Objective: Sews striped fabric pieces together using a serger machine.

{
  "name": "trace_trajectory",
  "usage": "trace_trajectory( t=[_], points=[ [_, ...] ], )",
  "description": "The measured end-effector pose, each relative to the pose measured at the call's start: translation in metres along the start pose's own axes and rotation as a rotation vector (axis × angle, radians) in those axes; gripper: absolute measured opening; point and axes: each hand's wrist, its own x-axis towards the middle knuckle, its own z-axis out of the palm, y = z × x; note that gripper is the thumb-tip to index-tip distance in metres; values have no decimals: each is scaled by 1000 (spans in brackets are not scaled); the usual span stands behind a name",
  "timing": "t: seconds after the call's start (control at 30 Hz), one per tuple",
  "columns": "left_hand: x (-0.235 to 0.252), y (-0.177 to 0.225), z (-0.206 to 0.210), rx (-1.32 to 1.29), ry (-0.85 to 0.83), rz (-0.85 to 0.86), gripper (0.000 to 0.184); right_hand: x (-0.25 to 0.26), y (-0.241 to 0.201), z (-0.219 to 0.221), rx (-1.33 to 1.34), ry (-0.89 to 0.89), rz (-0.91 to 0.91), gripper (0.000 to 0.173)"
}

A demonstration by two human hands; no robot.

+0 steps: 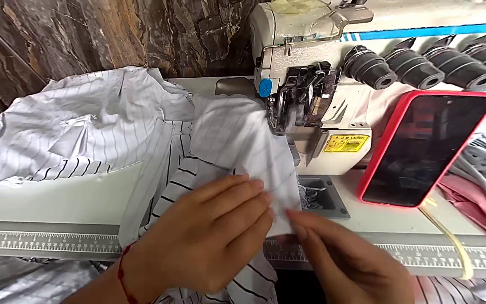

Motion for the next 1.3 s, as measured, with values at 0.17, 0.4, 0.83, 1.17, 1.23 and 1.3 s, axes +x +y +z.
trace_trajectory(
  t=[0.17, 0.4, 0.83, 1.17, 1.23, 1.3],
  points=[
    [27, -23, 0, 97, -48, 6, 23, 36, 13, 6, -74, 110, -60, 15],
    [53, -58, -3, 30, -281, -120, 33, 55, 14, 6, -218, 78, 9, 22],
    [41, -80, -14, 16, -172, -354, 22, 30, 16, 2, -63, -27, 106, 30],
    [-10, 59, 31, 100, 28, -503, 30, 67, 25, -34, -406, 210, 238, 29],
    [-18, 52, 30, 172, -2, -540, 40, 73, 21, -32, -448, 227, 235, 30],
    [-24, 50, 29, 219, -34, -562, 41, 75, 19, -29, -454, 241, 220, 31]
  ],
)
